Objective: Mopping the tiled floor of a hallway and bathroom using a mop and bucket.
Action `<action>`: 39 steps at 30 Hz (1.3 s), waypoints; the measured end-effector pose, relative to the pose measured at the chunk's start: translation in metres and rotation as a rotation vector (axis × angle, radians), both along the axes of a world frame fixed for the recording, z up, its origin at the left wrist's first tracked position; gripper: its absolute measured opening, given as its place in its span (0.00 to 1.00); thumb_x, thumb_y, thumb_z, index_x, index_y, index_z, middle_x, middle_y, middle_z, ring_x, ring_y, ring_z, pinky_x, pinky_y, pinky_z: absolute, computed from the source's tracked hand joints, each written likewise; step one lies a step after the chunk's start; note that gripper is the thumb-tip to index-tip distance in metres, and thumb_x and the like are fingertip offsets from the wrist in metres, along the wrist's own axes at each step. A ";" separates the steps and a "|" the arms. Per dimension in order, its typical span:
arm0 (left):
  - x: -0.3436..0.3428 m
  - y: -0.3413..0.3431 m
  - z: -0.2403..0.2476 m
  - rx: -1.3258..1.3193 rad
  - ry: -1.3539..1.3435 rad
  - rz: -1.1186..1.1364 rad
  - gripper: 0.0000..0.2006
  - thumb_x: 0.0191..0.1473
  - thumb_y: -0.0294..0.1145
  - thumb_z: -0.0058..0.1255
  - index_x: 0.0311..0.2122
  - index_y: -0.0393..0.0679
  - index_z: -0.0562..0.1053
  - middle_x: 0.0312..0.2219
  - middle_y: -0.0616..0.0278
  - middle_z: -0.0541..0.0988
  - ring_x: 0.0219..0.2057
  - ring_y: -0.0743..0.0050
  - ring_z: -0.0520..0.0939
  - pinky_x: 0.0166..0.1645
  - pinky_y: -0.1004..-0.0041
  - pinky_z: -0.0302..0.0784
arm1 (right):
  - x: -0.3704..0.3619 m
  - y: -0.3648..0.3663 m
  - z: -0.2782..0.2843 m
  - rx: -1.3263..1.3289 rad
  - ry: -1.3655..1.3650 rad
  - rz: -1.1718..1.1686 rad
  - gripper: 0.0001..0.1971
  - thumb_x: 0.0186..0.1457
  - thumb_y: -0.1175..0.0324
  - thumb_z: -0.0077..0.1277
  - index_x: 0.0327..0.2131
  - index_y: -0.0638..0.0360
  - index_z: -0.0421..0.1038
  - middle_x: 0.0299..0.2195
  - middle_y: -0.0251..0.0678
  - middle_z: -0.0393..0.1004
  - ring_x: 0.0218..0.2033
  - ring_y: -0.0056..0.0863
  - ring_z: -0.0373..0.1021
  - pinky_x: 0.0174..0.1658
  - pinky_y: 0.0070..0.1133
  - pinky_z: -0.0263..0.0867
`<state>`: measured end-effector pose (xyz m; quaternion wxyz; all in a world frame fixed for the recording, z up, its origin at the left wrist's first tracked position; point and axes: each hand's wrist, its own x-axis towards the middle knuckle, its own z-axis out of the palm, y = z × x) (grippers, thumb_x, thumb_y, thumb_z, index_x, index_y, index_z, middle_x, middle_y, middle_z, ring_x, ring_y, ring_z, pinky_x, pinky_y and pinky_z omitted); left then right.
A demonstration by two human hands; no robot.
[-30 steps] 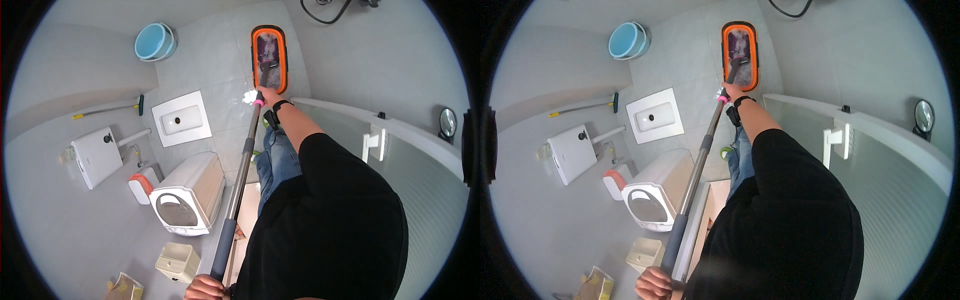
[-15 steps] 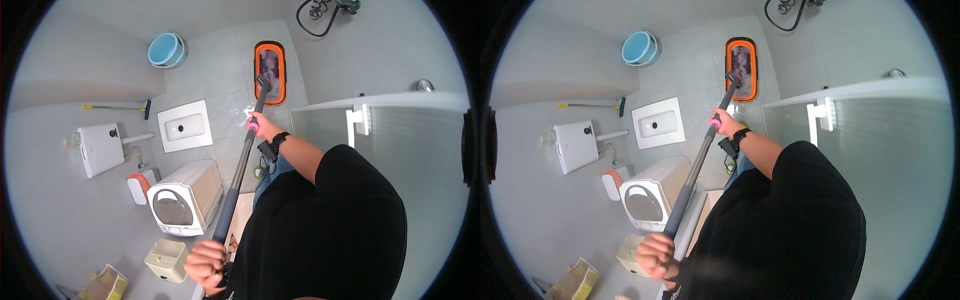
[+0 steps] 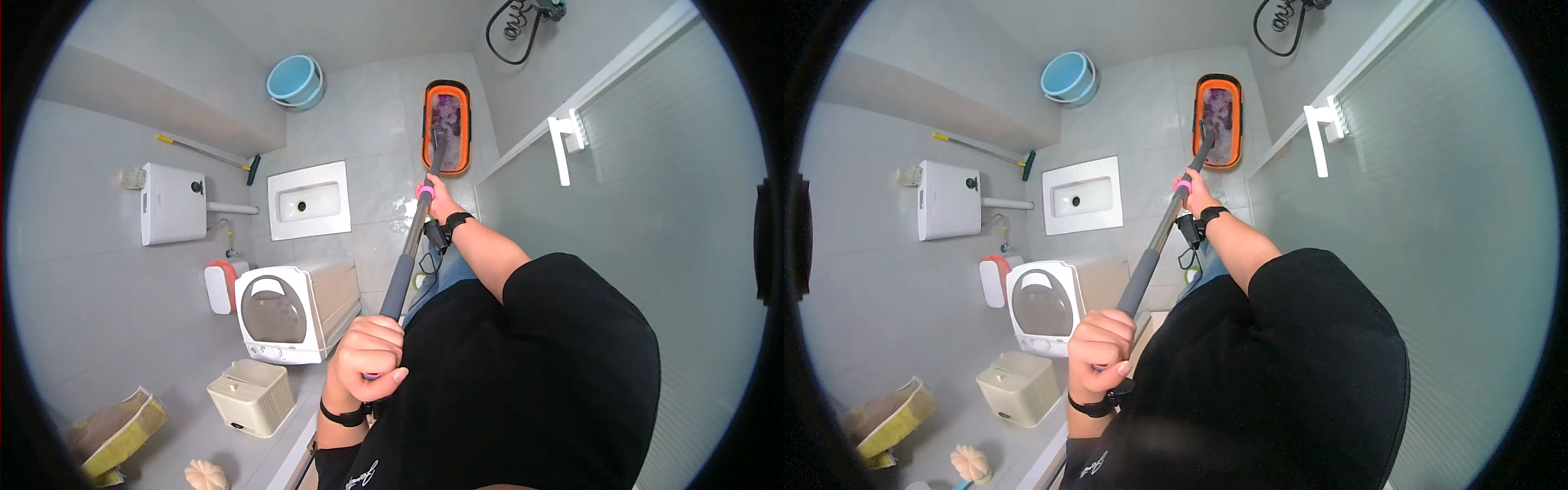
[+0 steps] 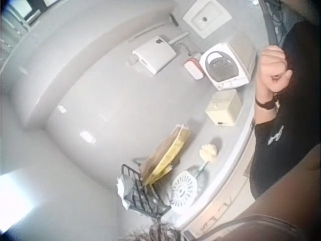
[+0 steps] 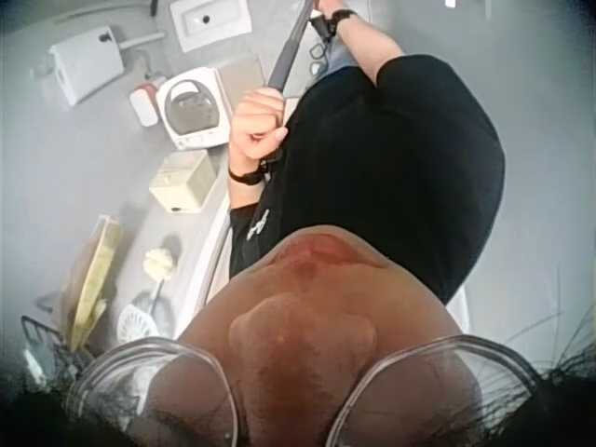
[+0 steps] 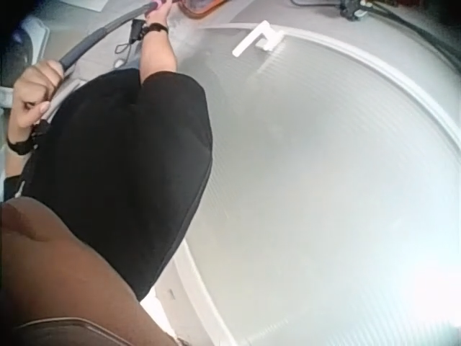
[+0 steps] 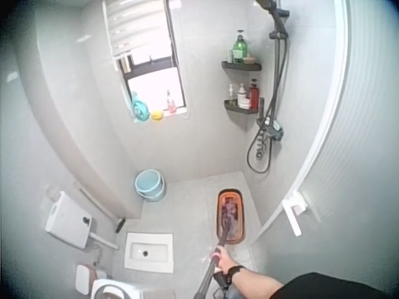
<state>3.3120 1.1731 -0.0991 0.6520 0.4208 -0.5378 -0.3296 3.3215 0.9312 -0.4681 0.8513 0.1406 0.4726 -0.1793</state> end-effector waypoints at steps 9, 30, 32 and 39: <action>-0.012 0.001 0.001 0.042 -0.033 -0.042 0.16 0.32 0.16 0.45 0.08 0.44 0.51 0.06 0.65 0.58 0.08 0.68 0.59 0.17 0.72 0.52 | -0.015 -0.003 -0.012 0.331 -0.235 0.031 0.21 0.53 0.50 0.34 0.33 0.64 0.58 0.22 0.38 0.65 0.20 0.31 0.66 0.23 0.25 0.67; -0.030 0.073 -0.034 -0.042 -0.108 -0.047 0.16 0.34 0.18 0.46 0.08 0.42 0.53 0.07 0.64 0.59 0.09 0.66 0.61 0.19 0.71 0.55 | -0.025 0.050 0.004 -0.076 0.030 0.247 0.10 0.51 0.66 0.43 0.31 0.57 0.53 0.20 0.35 0.58 0.14 0.28 0.61 0.15 0.25 0.61; -0.030 0.078 -0.034 -0.048 -0.109 -0.068 0.15 0.34 0.17 0.45 0.08 0.42 0.53 0.07 0.64 0.60 0.09 0.66 0.60 0.19 0.70 0.55 | -0.021 0.054 0.008 -0.081 0.082 0.248 0.10 0.51 0.66 0.43 0.30 0.57 0.53 0.19 0.34 0.58 0.14 0.27 0.61 0.15 0.25 0.61; -0.037 0.103 -0.008 -0.134 -0.157 0.033 0.15 0.34 0.19 0.44 0.08 0.42 0.52 0.07 0.63 0.59 0.08 0.68 0.60 0.19 0.70 0.57 | -0.031 0.072 0.037 -0.095 0.001 0.262 0.09 0.48 0.68 0.43 0.29 0.59 0.54 0.21 0.36 0.59 0.14 0.29 0.61 0.17 0.26 0.64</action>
